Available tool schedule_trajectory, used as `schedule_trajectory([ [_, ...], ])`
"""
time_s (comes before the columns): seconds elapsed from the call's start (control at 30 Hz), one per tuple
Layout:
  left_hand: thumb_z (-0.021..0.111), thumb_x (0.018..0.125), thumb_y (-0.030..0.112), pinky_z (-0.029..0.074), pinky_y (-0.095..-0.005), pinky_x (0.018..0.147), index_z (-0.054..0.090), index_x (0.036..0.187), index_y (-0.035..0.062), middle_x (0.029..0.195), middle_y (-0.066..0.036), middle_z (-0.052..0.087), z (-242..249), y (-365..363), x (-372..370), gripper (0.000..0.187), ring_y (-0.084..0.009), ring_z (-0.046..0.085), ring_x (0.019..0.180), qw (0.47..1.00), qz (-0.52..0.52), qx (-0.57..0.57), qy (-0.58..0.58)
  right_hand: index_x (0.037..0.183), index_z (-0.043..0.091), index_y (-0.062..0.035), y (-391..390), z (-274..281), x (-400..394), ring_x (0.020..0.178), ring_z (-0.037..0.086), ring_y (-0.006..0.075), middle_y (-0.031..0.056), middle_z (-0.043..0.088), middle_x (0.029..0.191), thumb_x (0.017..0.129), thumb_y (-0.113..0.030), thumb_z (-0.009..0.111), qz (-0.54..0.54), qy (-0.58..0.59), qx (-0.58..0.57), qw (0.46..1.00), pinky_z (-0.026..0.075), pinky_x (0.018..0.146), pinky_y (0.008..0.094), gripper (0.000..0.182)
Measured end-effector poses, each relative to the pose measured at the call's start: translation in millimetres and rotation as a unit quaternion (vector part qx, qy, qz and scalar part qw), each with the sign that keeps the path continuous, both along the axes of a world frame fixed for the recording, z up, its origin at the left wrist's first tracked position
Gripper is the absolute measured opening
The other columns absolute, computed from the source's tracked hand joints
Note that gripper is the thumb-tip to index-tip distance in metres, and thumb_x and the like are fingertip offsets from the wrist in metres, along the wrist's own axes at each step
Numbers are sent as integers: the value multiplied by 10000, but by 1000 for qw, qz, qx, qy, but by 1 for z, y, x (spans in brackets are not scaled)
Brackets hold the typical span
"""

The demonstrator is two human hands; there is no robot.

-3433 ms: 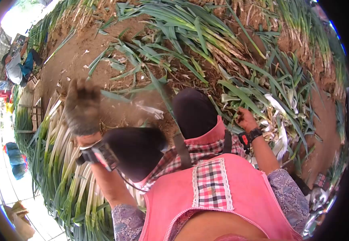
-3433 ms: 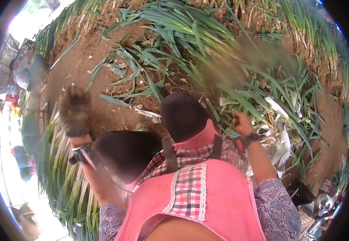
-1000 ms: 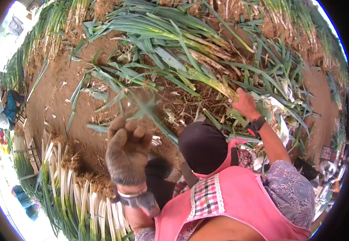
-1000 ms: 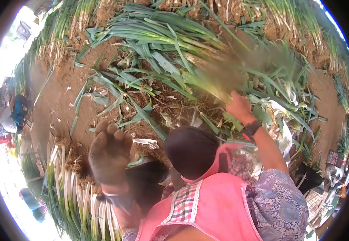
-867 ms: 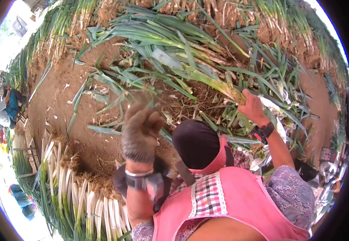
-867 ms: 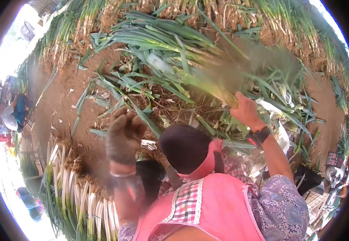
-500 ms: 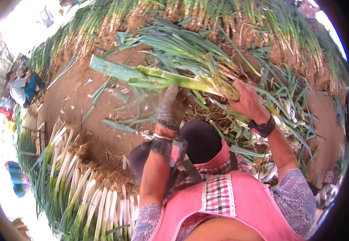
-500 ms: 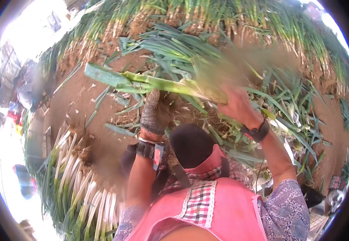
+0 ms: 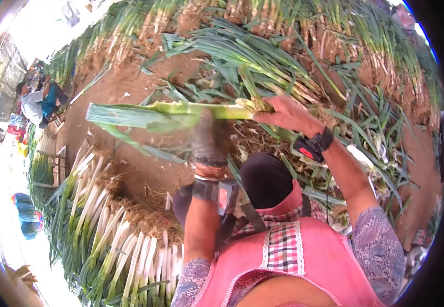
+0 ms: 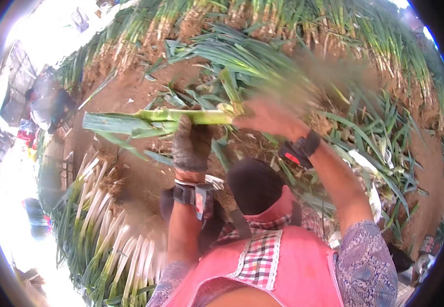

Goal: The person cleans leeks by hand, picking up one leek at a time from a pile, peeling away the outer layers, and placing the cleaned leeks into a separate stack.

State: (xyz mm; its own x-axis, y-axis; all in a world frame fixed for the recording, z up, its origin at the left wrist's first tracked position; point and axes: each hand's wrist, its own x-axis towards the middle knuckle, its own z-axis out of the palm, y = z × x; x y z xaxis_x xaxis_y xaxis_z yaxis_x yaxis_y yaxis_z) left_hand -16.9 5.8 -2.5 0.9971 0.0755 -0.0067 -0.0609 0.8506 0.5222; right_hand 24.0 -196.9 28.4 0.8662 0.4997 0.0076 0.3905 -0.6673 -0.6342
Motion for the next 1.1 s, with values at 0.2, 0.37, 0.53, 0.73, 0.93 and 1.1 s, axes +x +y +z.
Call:
schedule_trajectory([
  [0.2,609,823,234,460,-337,729,497,1054,27,985,-93,554,-14,7,0,330,-215,544,874,997,12,69,18,1106,569,-21,8,2,-8,762,544,146,127,627,888,840,-211,563,-4,113,166,980,435,718,307,327],
  [0.37,603,841,278,462,-335,745,521,1052,70,911,-34,551,2,4,-9,307,-163,527,834,996,17,80,24,1069,571,5,11,-29,-5,758,523,145,65,597,838,868,-224,513,-56,-124,153,979,438,698,315,310],
  [0.53,564,865,264,486,-354,782,539,1074,64,992,-93,598,-8,13,-2,290,-211,568,934,996,1,84,6,973,544,-79,-30,-79,23,638,499,123,4,504,749,939,-349,409,-257,189,631,707,431,547,279,304],
  [0.73,587,839,276,536,-379,724,573,942,77,901,-77,622,3,38,-5,224,-229,592,909,995,83,46,25,977,538,-52,-253,-149,22,735,524,169,56,512,767,890,-400,444,-426,-142,141,882,439,614,301,371],
  [0.93,585,849,245,526,-366,694,582,855,28,806,-85,627,9,106,-6,218,-220,605,754,965,250,-15,82,1046,547,10,-502,-145,-114,911,552,264,155,558,970,794,-520,511,-647,-40,84,757,440,756,376,589],
  [1.1,581,844,292,507,-361,621,543,904,12,845,-126,594,-11,113,-2,289,-252,558,699,970,231,-42,68,997,593,36,-508,-158,-168,932,583,352,224,610,973,719,-523,606,-614,123,-150,765,447,801,425,624],
])
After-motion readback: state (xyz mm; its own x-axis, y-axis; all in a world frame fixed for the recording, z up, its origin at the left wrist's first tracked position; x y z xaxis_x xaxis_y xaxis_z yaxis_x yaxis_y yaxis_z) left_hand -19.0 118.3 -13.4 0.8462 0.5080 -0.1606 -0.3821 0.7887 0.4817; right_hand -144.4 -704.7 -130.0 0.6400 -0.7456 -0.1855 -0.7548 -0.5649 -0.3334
